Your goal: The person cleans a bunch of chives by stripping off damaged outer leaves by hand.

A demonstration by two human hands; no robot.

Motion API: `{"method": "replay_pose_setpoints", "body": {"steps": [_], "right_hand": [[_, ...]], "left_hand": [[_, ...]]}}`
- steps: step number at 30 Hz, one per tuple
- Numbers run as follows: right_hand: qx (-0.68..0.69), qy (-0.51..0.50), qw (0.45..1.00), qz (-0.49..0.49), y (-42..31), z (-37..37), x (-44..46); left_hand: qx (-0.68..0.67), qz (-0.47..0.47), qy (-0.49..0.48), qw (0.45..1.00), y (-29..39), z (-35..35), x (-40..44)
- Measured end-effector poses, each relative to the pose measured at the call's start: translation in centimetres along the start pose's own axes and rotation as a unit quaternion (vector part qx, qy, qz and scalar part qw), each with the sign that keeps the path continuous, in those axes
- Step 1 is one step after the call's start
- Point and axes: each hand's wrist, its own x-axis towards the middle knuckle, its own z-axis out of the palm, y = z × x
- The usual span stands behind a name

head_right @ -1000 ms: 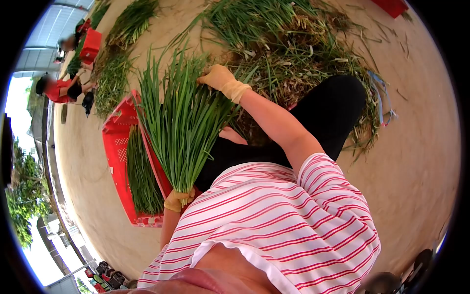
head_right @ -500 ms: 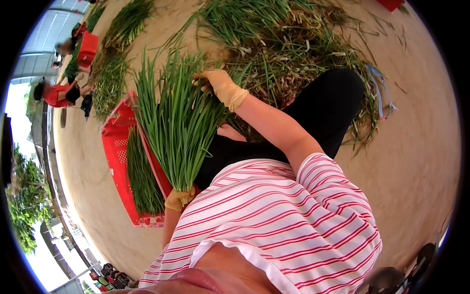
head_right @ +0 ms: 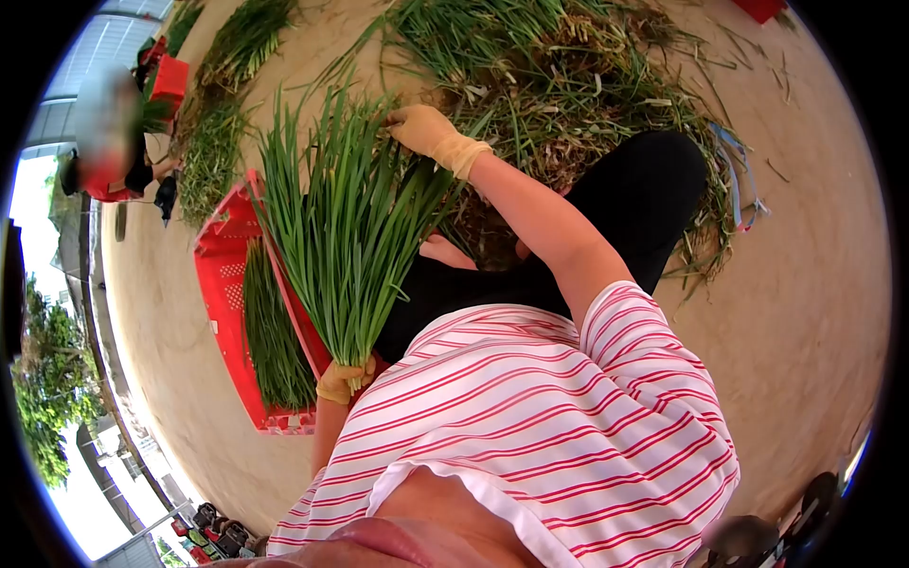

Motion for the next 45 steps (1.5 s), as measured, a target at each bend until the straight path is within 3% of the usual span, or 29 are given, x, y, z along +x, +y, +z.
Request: {"method": "replay_pose_setpoints", "body": {"steps": [5, 10, 14, 20, 23, 24, 25, 26, 29, 31, 33, 35, 37, 39, 41, 45], "right_hand": [[-0.117, -0.079, 0.989, -0.05, 0.0, -0.8, 0.1], [-0.151, -0.028, 0.985, -0.079, 1.5, -0.5, 0.3], [-0.144, -0.048, 0.987, -0.058, 1.2, -0.9, -0.3], [-0.098, -0.05, 0.984, -0.138, 1.7, -0.7, -0.8], [-0.179, -0.025, 0.969, -0.169, 2.5, -0.1, -0.2], [0.013, -0.027, 0.999, -0.042, 2.2, -0.5, 0.0], [0.202, -0.029, 0.975, 0.087, 1.9, -0.7, 0.1], [0.251, -0.021, 0.965, 0.076, 1.7, -0.5, 0.0], [0.229, 0.002, 0.967, 0.116, 1.1, 0.9, 1.1], [0.264, -0.042, 0.957, 0.11, 1.2, 0.9, 1.9], [0.04, -0.122, 0.992, 0.015, 1.6, 1.1, 2.5], [0.071, -0.145, 0.985, 0.065, 1.7, 1.9, 3.1], [0.134, -0.217, 0.948, 0.191, 0.3, 1.7, 2.2], [0.185, -0.229, 0.941, 0.164, 2.1, 3.0, 2.7], [0.261, -0.155, 0.944, 0.128, 1.6, 3.2, 1.4], [0.375, -0.115, 0.903, 0.178, 0.7, 3.1, -0.6]], "left_hand": [[0.002, 0.003, 0.009, 1.0, 0.3, 0.7, -0.3], [0.007, 0.004, 0.019, 1.0, 0.2, 0.6, -0.3], [0.007, -0.002, 0.011, 1.0, 0.2, 0.3, -0.1], [0.002, -0.005, 0.001, 1.0, 0.1, 0.0, 0.0], [-0.007, -0.008, -0.001, 1.0, 0.0, -0.2, 0.0], [-0.006, -0.008, 0.0, 1.0, 0.0, -0.3, 0.0], [-0.008, -0.009, -0.001, 1.0, -0.1, -0.4, 0.0], [-0.01, -0.011, -0.001, 1.0, -0.2, -0.4, 0.0], [-0.007, -0.005, -0.002, 1.0, -0.4, -0.8, 0.1], [-0.008, -0.008, -0.003, 1.0, -0.2, -0.7, 0.1], [-0.011, -0.014, -0.003, 1.0, -0.3, -0.6, 0.1], [-0.014, -0.009, 0.004, 1.0, -0.6, -0.8, 0.2], [-0.011, -0.009, 0.003, 1.0, -0.5, -0.8, 0.2], [-0.01, -0.01, 0.002, 1.0, -0.3, -0.5, 0.1], [-0.004, -0.01, 0.005, 1.0, 0.0, -0.1, -0.1], [-0.004, -0.014, 0.015, 1.0, -0.3, -0.3, 0.1]]}}
